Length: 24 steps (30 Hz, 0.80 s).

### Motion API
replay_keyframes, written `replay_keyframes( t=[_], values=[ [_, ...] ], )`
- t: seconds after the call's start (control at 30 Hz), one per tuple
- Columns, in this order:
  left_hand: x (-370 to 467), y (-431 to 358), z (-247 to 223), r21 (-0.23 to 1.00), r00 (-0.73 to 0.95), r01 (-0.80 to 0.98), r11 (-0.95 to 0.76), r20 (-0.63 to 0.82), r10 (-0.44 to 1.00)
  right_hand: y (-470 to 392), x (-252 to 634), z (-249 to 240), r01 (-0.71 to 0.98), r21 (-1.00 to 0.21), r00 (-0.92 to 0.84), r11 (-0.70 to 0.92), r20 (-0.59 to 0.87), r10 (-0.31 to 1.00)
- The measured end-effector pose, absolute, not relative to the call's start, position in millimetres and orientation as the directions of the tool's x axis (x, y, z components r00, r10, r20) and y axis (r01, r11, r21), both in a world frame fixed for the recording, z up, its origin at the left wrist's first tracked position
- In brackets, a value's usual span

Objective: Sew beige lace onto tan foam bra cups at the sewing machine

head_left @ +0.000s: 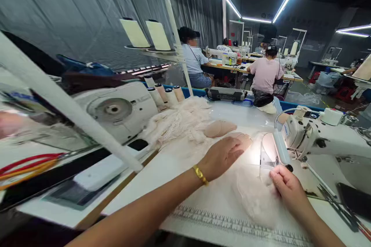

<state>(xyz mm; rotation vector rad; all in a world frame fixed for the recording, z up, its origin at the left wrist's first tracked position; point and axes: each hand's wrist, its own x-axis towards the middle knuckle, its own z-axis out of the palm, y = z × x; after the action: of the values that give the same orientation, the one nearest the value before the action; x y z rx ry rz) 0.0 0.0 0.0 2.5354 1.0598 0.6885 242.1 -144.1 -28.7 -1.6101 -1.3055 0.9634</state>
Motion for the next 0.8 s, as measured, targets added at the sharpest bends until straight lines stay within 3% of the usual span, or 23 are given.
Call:
replay_keyframes(
  t=[0.2, 0.4, 0.5, 0.57, 0.7, 0.8],
  values=[
    [6.4, 50.8, 10.3, 0.317, 0.585, 0.711, -0.628, 0.23, 0.778, -136.4, 245.2, -39.5, 0.294, -0.956, 0.124, -0.018, 0.019, 0.992],
    [12.1, 49.2, 18.4, 0.293, 0.549, 0.711, -0.64, 0.337, 0.765, -133.1, 246.5, -39.8, 0.206, -0.978, 0.148, -0.035, -0.004, 0.989],
    [13.9, 27.1, 32.2, 0.357, 0.492, 0.639, -0.681, 0.491, 0.719, -131.3, 247.4, -34.3, 0.157, -0.984, 0.169, -0.084, -0.057, 0.984],
    [16.6, 7.1, 39.7, 0.477, 0.508, 0.486, -0.732, 0.527, 0.681, -130.9, 248.4, -28.9, 0.107, -0.989, 0.187, -0.1, -0.078, 0.979],
    [29.9, -31.1, 35.0, 0.651, 0.707, 0.315, -0.69, 0.324, 0.629, -141.5, 252.4, -19.9, 0.032, -0.998, 0.114, -0.057, -0.053, 0.992],
    [44.4, -57.9, 22.2, 0.566, 0.735, 0.407, -0.717, 0.262, 0.625, -155.0, 253.8, -27.1, 0.195, -0.981, 0.073, -0.025, -0.011, 0.997]
  ],
)
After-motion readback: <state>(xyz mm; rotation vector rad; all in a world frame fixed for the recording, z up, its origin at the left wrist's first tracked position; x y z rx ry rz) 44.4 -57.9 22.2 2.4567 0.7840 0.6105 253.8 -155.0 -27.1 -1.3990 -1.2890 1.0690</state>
